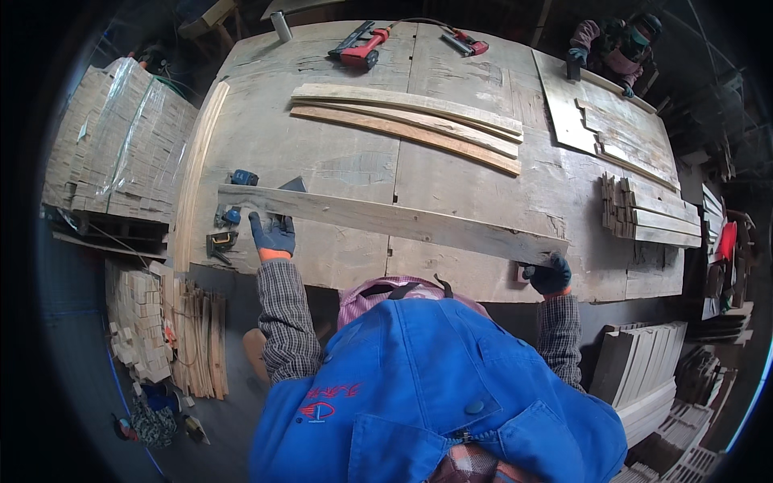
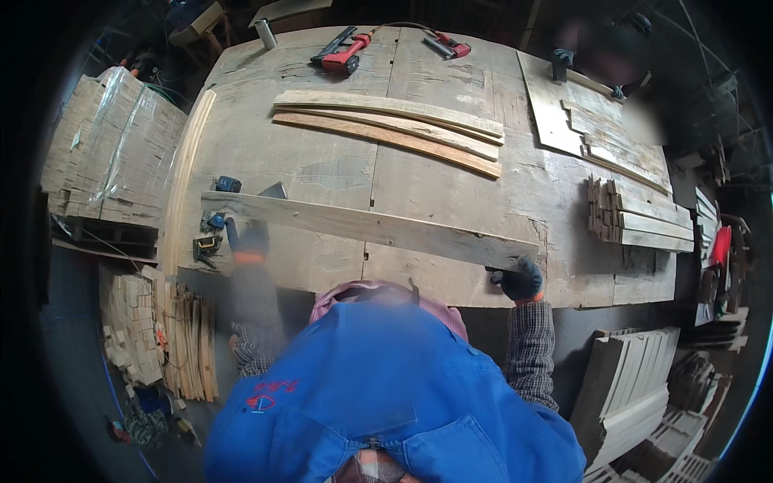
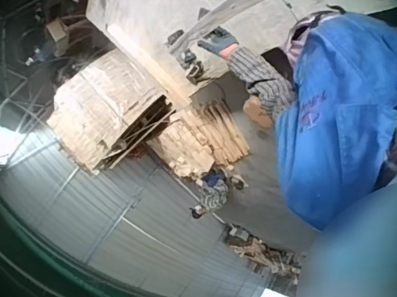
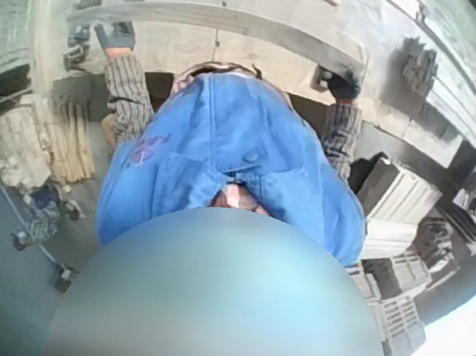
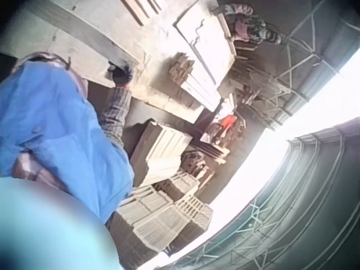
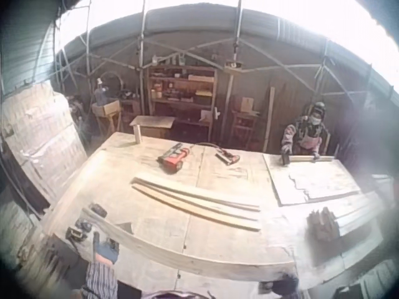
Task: The person sands thin wooden planks on a workbench using a sanding block. They repeatedly flip the planks to sand both sides and edges, then place the finished pieces into a stack on the table.
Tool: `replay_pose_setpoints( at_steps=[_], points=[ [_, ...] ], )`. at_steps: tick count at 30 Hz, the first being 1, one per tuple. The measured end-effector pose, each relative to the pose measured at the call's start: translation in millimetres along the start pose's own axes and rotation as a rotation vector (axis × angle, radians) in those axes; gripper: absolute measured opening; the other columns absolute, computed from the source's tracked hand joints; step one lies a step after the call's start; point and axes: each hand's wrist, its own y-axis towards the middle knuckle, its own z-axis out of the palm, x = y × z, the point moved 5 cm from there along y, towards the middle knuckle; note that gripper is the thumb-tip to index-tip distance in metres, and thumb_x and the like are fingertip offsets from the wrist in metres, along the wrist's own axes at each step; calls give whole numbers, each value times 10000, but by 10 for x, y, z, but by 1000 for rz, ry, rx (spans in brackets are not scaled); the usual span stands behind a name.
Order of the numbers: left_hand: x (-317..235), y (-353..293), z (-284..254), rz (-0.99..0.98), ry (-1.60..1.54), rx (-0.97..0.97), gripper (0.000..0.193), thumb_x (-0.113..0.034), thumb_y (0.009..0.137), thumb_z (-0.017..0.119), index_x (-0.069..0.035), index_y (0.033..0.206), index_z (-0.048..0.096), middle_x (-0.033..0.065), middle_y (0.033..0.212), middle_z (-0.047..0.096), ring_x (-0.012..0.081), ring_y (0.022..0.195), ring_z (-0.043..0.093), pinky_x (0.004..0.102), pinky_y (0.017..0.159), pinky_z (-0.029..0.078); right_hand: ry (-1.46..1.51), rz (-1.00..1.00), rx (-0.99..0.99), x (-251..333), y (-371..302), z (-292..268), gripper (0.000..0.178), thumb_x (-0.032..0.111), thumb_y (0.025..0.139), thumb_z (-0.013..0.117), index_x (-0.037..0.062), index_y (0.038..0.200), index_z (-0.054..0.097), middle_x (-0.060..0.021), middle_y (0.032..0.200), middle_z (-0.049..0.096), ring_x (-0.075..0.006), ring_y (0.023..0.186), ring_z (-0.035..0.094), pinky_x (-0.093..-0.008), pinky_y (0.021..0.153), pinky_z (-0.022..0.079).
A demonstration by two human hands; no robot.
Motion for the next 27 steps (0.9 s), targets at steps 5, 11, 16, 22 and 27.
replay_pose_setpoints(
  at_steps=[5, 11, 16, 22, 27],
  points=[
    [-80, -15, -393, -230, 6, 44, 411, -545, 885, 698, -153, 1007, 722, -22, 930, 735, 174, 758, 662, 313, 612, 559, 197, 33, -339, -250, -56, -666, 603, 454, 791, 763, 43, 1211, 628, -174, 1127, 695, -391, 956, 672, -413, 671, 534],
    [-52, -300, -455, 0, 141, -37, 318, -404, 898, 740, -162, 1098, 687, -12, 1004, 731, 151, 786, 657, 280, 622, 521, 511, -159, -260, -447, 478, -919, 361, 495, 871, 683, 179, 1046, 695, -27, 991, 732, -211, 702, 649, -399, 648, 514],
    [437, -650, -370, -4, 175, -77, 319, -313, 917, 734, -171, 1186, 639, -12, 1083, 705, 141, 877, 646, 251, 609, 508, 471, -126, -546, -947, 1041, -875, 384, 474, 917, 680, 179, 1161, 647, -38, 911, 700, -155, 659, 639, -281, 581, 522],
    [1134, -859, -514, -225, 108, -36, 235, -204, 957, 678, -91, 1160, 643, 92, 1070, 718, 202, 858, 706, 283, 623, 577, 199, 290, -509, -1779, 1477, -319, 469, 507, 919, 670, 134, 1195, 599, -58, 937, 681, -99, 564, 545, -261, 498, 460],
    [1343, -1046, -468, -389, 284, 130, 279, -169, 971, 658, -56, 1223, 623, 114, 1118, 711, 224, 925, 713, 312, 712, 594, 233, 364, -451, -1973, 1585, 10, 447, 492, 920, 686, 106, 1125, 593, -79, 911, 670, -151, 563, 536, -304, 508, 466]
  ],
)
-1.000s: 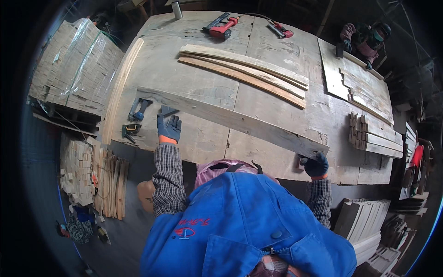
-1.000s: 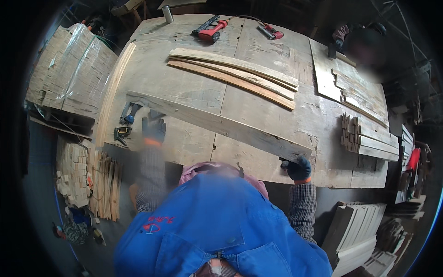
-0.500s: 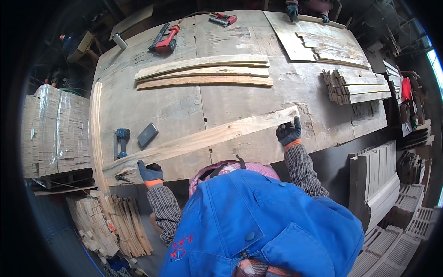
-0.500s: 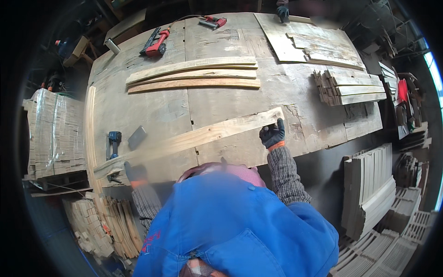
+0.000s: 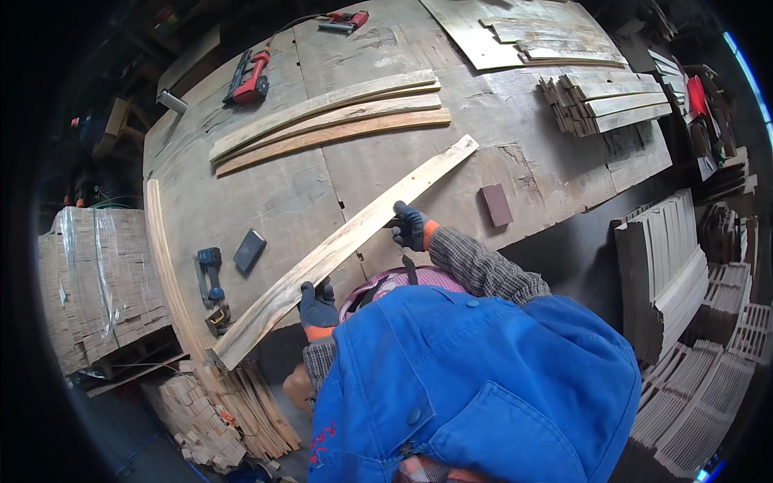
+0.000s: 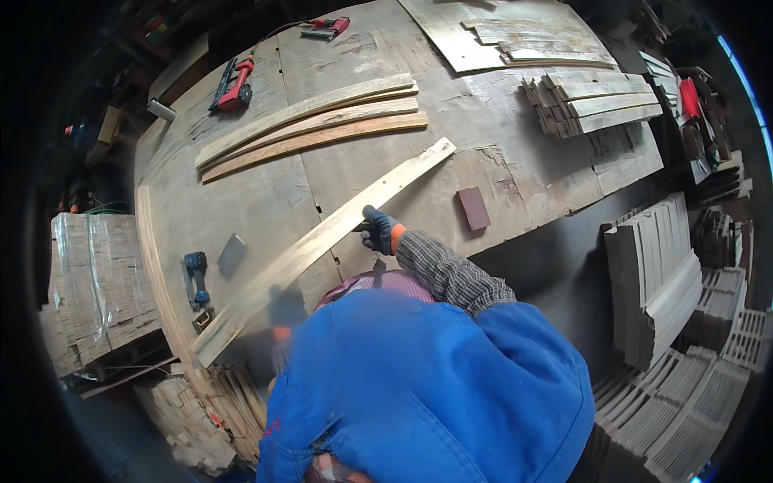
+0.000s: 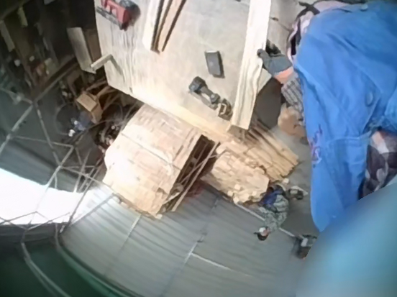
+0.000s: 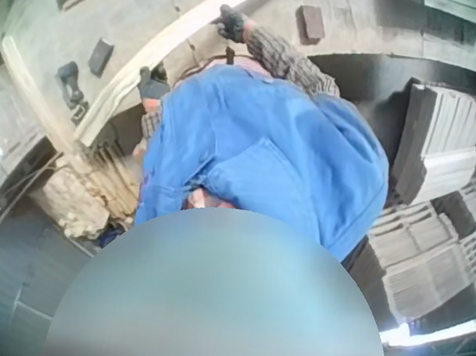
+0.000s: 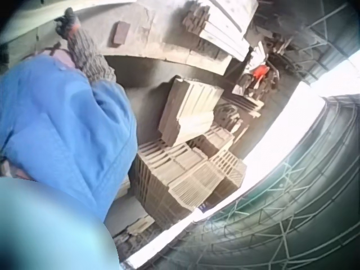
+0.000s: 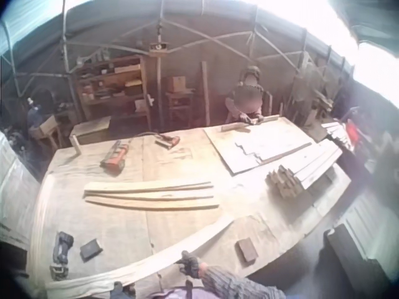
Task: The person sands thin wooden planks on a workbench using a sanding block. They repeatedly flip the planks to sand both sides and edges, then place the finished pieces into a stack on the table.
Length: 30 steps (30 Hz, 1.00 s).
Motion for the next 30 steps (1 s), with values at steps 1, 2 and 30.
replay_pose_setpoints(
  at_steps=[1, 2, 30],
  points=[
    [-13, -69, 56, 82, 171, 83, 286, -165, 976, 650, -47, 1235, 619, 119, 1126, 709, 228, 944, 712, 320, 740, 598, 64, -32, -46, 48, 16, -7, 388, 444, 926, 698, 103, 1063, 575, -79, 818, 632, -168, 548, 524, -319, 490, 444],
    [-66, -184, 80, 106, 325, 154, 292, -147, 980, 638, -29, 1246, 611, 134, 1126, 707, 244, 976, 706, 334, 782, 601, 82, -45, -49, 88, 17, -18, 364, 427, 928, 698, 108, 1043, 567, -73, 789, 606, -170, 545, 520, -323, 484, 435],
    [-2288, -2091, -375, 389, 688, -283, 514, -304, 977, 618, -18, 1397, 539, 160, 1339, 601, 311, 1201, 601, 418, 1004, 519, -1518, 149, -1154, 1482, -1139, -2253, 1143, 545, 695, 844, 227, 1594, 214, -130, 1521, 431, -321, 1371, 466, -509, 1090, 412]
  ],
)
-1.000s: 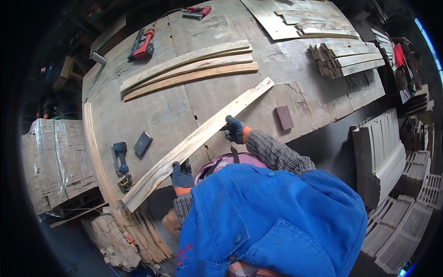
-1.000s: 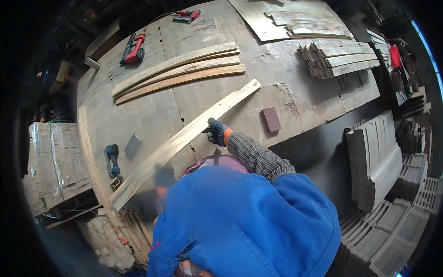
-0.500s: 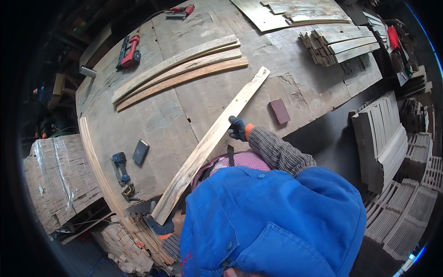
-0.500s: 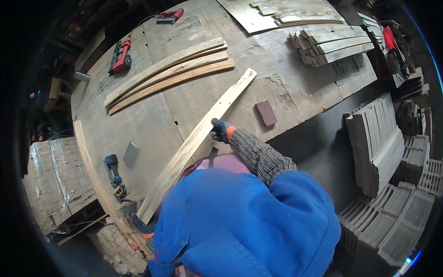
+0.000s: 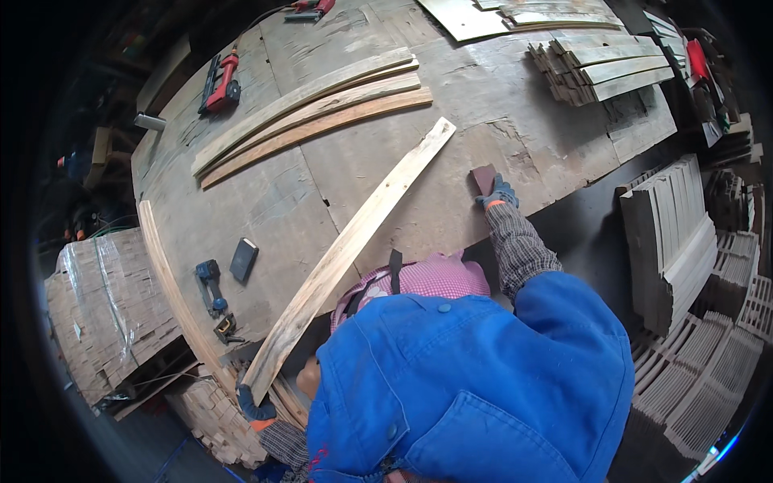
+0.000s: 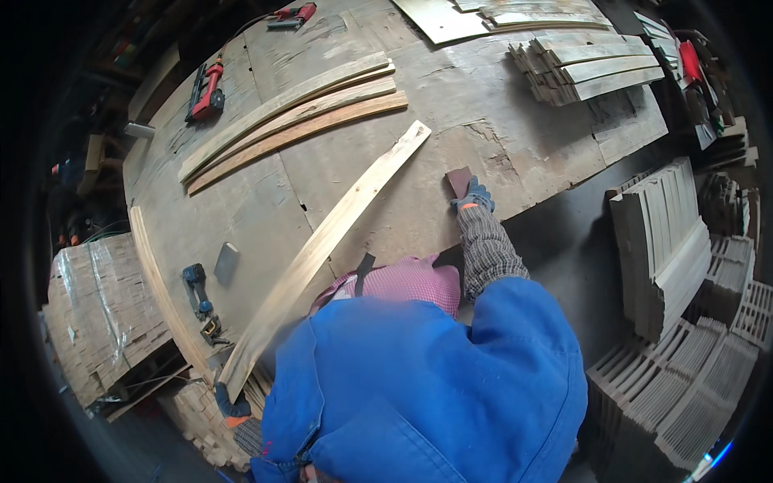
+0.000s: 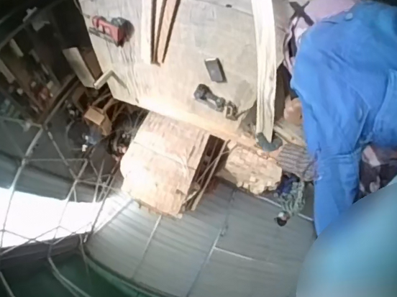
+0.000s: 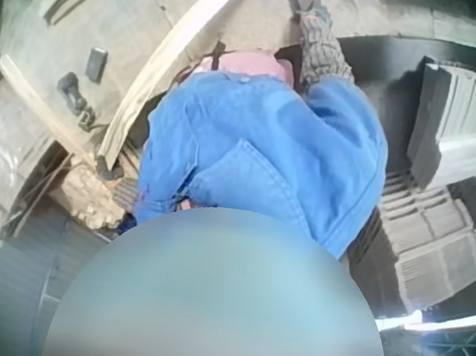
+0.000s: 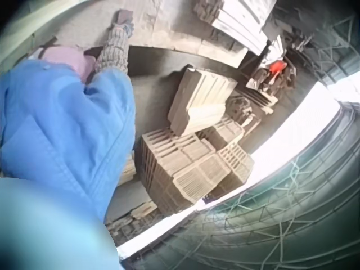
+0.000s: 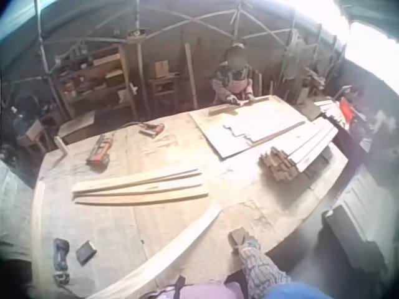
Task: The person sands thin wooden planks on a workbench using a sanding block. They repeatedly flip the planks to sand both sides and edges, then place the finished pieces into a stack on the table.
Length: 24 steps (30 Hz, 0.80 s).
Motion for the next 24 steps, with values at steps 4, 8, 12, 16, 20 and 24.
replay_pose_setpoints(
  at_steps=[4, 8, 12, 16, 20, 24],
  points=[
    [-260, -81, 175, 139, 150, 172, 504, -324, 976, 633, -19, 1370, 556, 167, 1328, 604, 326, 1200, 600, 442, 1012, 520, 137, 4, -89, 35, 152, 114, 1119, 505, 716, 834, 212, 1600, 213, -153, 1449, 514, -355, 1308, 523, -476, 1075, 437],
    [-284, -66, -36, 325, 272, 291, 494, -342, 993, 609, -14, 1359, 558, 169, 1319, 601, 337, 1205, 591, 454, 1022, 518, 510, -181, -248, 355, 95, 90, 981, 448, 747, 806, 145, 1558, 345, -204, 1329, 608, -396, 1187, 606, -434, 1032, 480],
    [-267, -58, -328, 567, 420, 295, 475, -363, 1011, 577, -17, 1337, 570, 159, 1303, 598, 323, 1196, 590, 462, 1014, 517, 781, -645, -254, 1041, -371, -83, 801, 410, 738, 793, 105, 1435, 540, -234, 1291, 628, -382, 1140, 624, -421, 1003, 489],
    [-356, -131, -392, 780, 743, 102, 480, -404, 1015, 565, -23, 1307, 583, 140, 1270, 603, 303, 1155, 601, 460, 1001, 520, 557, -906, -212, 1620, -1009, -258, 702, 463, 743, 764, 285, 1399, 590, -186, 1194, 637, -383, 1145, 567, -449, 1023, 444],
    [-415, -221, -297, 475, 647, -26, 546, -462, 1035, 488, -16, 1340, 565, 151, 1261, 597, 326, 1175, 581, 478, 1025, 505, 237, -753, -181, 1912, -806, -473, 691, 547, 760, 710, 344, 1407, 575, -175, 1270, 603, -367, 1207, 544, -473, 1054, 418],
    [-492, -424, -136, 372, 537, -79, 529, -433, 1069, 411, -6, 1338, 569, 168, 1270, 586, 335, 1189, 571, 483, 1054, 474, 120, -458, -124, 2036, 28, -832, 703, 552, 775, 697, 363, 1434, 540, -156, 1406, 550, -339, 1319, 499, -464, 1103, 394]
  ],
)
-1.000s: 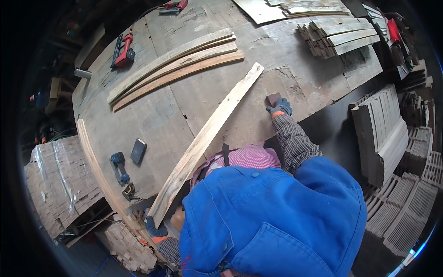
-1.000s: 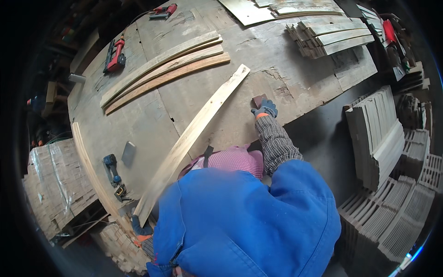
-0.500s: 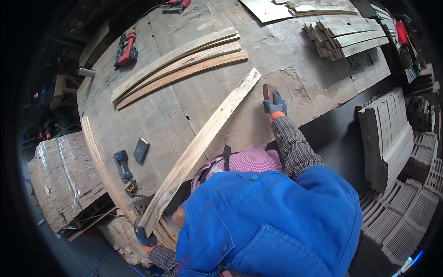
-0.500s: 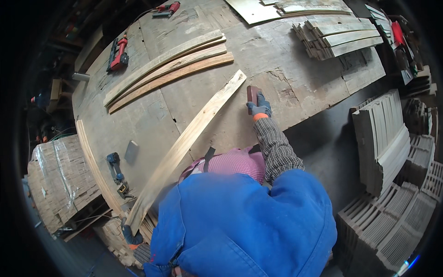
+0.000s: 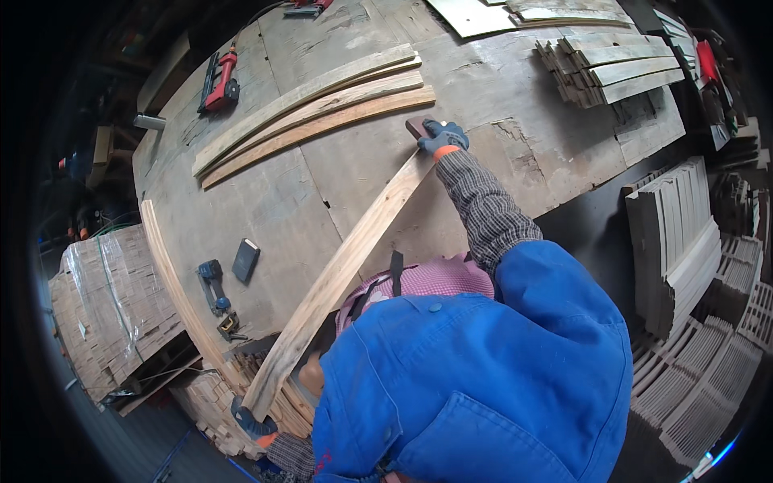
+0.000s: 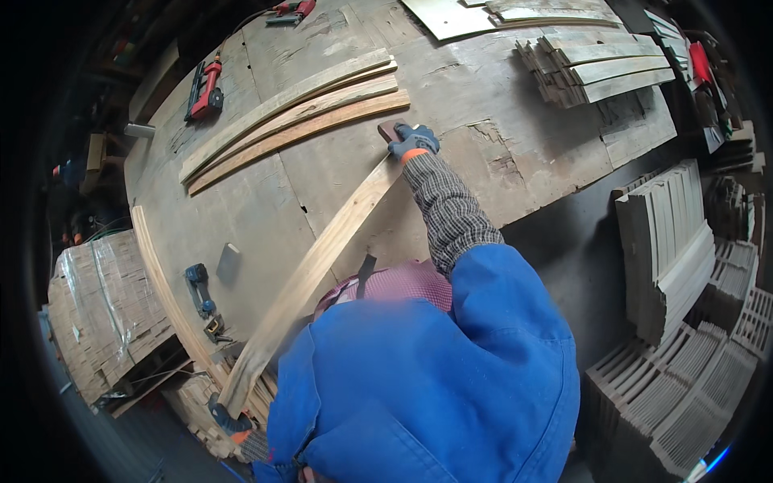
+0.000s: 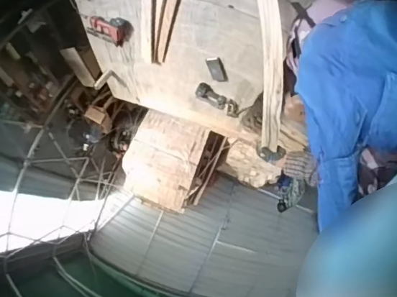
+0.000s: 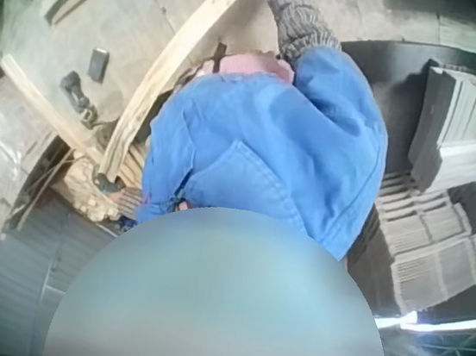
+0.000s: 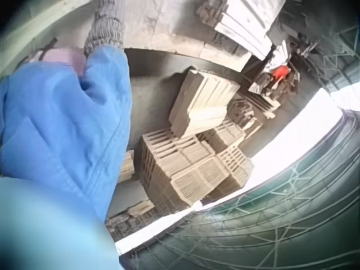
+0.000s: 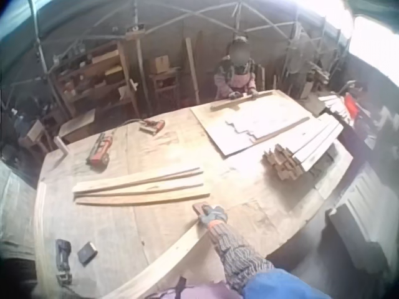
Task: The person sands thin wooden planks on a workbench using a sanding block. They repeatedly flip the planks to sand both sides and edges, then place the finished pieces into a stack on the table.
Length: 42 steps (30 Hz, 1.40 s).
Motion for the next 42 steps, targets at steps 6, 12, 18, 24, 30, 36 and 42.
replay_pose_setpoints(
  at_steps=[6, 12, 18, 24, 30, 36, 42],
  points=[
    [12, -36, -112, 266, 188, -62, 482, -417, 978, 629, -36, 1272, 603, 124, 1212, 619, 293, 1120, 615, 479, 975, 539, 28, 65, 17, 25, 120, -5, 716, 557, 780, 721, 348, 1440, 540, -186, 1383, 557, -361, 1308, 509, -435, 1105, 418],
    [323, -5, -276, 253, 144, -58, 526, -433, 946, 669, -37, 1286, 603, 127, 1227, 621, 310, 1148, 611, 493, 985, 533, 72, -229, 35, 91, -464, 370, 714, 566, 771, 719, 385, 1436, 531, -201, 1357, 564, -384, 1278, 528, -449, 1094, 418],
    [438, -11, -313, -141, -137, 3, 545, -425, 1022, 541, -104, 1458, 474, 193, 1409, 511, 365, 1243, 554, 503, 1022, 539, 33, 142, 52, -445, 241, 10, 769, 598, 783, 711, 384, 1481, 471, -176, 1433, 516, -355, 1330, 495, -456, 1100, 421],
    [316, 6, -218, -150, -196, -76, 541, -425, 958, 650, -24, 1316, 591, 153, 1267, 614, 330, 1178, 603, 495, 1010, 538, 20, -170, 22, -308, -71, 383, 782, 609, 745, 736, 390, 1459, 504, -201, 1455, 499, -379, 1339, 481, -443, 1136, 382],
    [156, 94, -109, -165, -238, -85, 539, -423, 954, 663, -29, 1314, 587, 175, 1268, 614, 346, 1146, 624, 512, 973, 572, 1, 140, -2, -369, 230, 58, 739, 588, 775, 710, 412, 1459, 492, -163, 1423, 537, -330, 1312, 523, -444, 1099, 432],
    [231, 10, -80, -235, -305, -119, 503, -409, 951, 670, -27, 1274, 617, 153, 1250, 623, 337, 1153, 614, 509, 994, 546, -59, -48, 26, -364, 142, 131, 741, 566, 782, 710, 415, 1470, 478, -202, 1367, 550, -376, 1284, 527, -455, 1099, 422],
    [133, 21, -64, -165, -231, -128, 478, -398, 951, 675, -35, 1258, 625, 119, 1202, 643, 307, 1123, 621, 480, 980, 534, -17, 106, -7, -527, 287, 18, 753, 556, 778, 706, 382, 1475, 481, -197, 1354, 561, -372, 1291, 526, -455, 1088, 437]
  ],
)
